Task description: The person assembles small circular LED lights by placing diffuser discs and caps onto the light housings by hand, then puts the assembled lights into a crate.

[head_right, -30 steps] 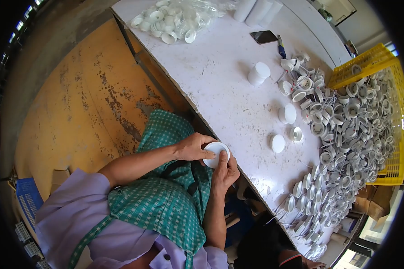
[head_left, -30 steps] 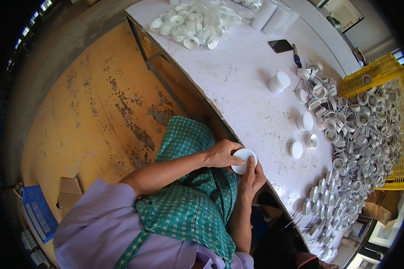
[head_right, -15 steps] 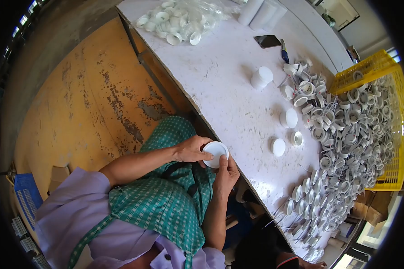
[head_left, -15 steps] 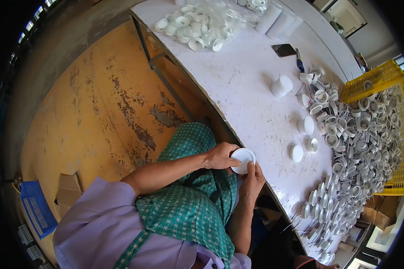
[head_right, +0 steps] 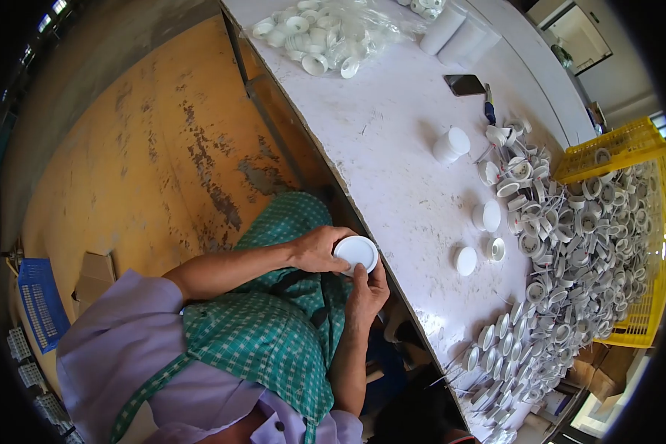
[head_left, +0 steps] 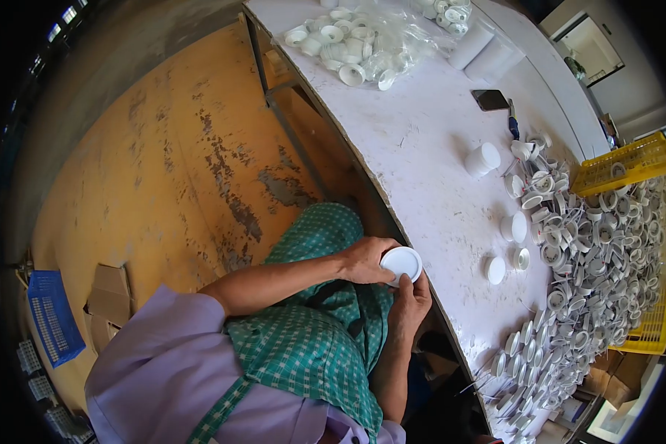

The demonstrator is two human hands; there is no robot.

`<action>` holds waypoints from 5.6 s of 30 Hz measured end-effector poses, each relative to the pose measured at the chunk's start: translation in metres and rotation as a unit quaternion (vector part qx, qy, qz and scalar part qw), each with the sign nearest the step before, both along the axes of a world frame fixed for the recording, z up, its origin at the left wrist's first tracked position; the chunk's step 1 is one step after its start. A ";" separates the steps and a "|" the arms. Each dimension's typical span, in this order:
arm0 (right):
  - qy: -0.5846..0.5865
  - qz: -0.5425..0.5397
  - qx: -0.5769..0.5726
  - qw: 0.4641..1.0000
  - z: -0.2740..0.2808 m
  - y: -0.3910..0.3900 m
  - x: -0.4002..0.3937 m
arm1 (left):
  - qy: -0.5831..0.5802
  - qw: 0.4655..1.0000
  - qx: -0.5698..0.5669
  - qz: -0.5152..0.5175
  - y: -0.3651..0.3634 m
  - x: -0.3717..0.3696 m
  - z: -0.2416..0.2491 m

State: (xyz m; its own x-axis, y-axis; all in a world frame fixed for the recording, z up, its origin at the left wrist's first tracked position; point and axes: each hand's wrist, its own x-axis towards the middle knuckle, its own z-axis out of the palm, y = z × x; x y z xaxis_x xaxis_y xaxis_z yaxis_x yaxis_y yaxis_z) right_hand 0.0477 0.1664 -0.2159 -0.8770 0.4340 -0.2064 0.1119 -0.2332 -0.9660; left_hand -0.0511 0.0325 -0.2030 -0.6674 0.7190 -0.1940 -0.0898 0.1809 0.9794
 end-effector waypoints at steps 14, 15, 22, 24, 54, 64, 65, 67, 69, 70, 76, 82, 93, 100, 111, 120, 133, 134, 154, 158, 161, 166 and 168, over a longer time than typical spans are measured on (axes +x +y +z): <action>-0.009 -0.090 0.016 0.996 0.004 0.009 0.001 | -0.136 0.959 0.115 0.222 -0.118 -0.004 -0.019; -0.009 -0.089 0.022 0.996 0.002 0.008 0.001 | -0.099 0.944 0.143 0.282 -0.144 -0.001 -0.027; -0.031 -0.070 0.064 0.995 0.006 -0.009 -0.006 | -0.131 0.726 -0.006 0.675 -0.348 0.112 -0.106; -0.032 -0.056 0.085 0.994 -0.003 -0.008 -0.009 | -0.120 0.669 -0.139 0.720 -0.389 0.181 -0.179; -0.012 0.017 0.279 0.960 -0.003 -0.011 0.000 | -0.437 0.765 -0.359 0.309 -0.169 0.301 -0.403; -0.077 -0.218 0.482 0.845 -0.007 0.137 0.000 | -0.294 0.782 -0.491 0.246 -0.266 0.297 -0.404; -0.109 -0.216 0.541 0.806 -0.010 0.158 -0.001 | -0.279 0.780 -0.505 0.243 -0.277 0.296 -0.405; -0.123 -0.224 0.563 0.786 -0.011 0.172 -0.006 | -0.252 0.774 -0.531 0.236 -0.296 0.297 -0.411; -0.164 -0.209 0.570 0.777 -0.012 0.190 -0.015 | -0.226 0.766 -0.556 0.230 -0.311 0.295 -0.411; -0.162 -0.214 0.568 0.778 -0.015 0.201 -0.019 | -0.212 0.761 -0.569 0.228 -0.320 0.295 -0.412; -0.244 -0.172 0.548 0.781 -0.010 0.209 -0.038 | -0.134 0.720 -0.646 0.214 -0.378 0.294 -0.399; -0.207 -0.206 0.569 0.769 -0.020 0.204 -0.028 | -0.061 0.670 -0.715 0.190 -0.422 0.288 -0.378; 0.005 -0.240 0.331 0.913 -0.009 0.143 -0.005 | -0.071 0.939 -0.063 0.329 -0.159 0.051 -0.086; 0.064 -0.086 0.238 0.965 0.000 0.074 0.015 | 0.006 0.998 0.061 0.024 0.042 0.017 0.004; 0.085 -0.098 0.012 0.992 0.005 0.083 0.021 | -0.036 0.999 0.003 -0.020 0.103 -0.003 0.019; 0.079 -0.205 -0.135 0.966 -0.001 0.118 0.009 | -0.068 0.997 0.026 -0.017 0.146 -0.015 0.030; 0.036 -0.344 0.089 0.934 -0.015 0.170 -0.010 | -0.201 0.972 0.102 0.065 0.175 -0.037 0.015; 0.046 -0.345 0.110 0.931 -0.020 0.176 -0.012 | -0.200 0.972 0.101 0.065 0.176 -0.036 0.015; 0.064 -0.279 0.008 0.958 0.008 0.133 0.019 | -0.157 0.979 0.079 -0.100 0.165 0.004 0.016; 0.060 -0.307 -0.009 0.950 0.008 0.138 0.048 | -0.172 0.969 0.077 -0.159 0.172 0.014 0.018; 0.064 -0.388 0.020 0.919 0.009 0.157 0.077 | -0.118 0.970 0.046 -0.206 0.189 0.022 0.017; 0.081 -0.454 0.016 0.887 0.008 0.180 0.108 | 0.107 0.978 0.016 -0.176 0.249 0.053 0.003; 0.075 -0.476 -0.003 0.876 0.011 0.181 0.113 | 0.251 0.963 0.014 -0.091 0.276 0.065 -0.010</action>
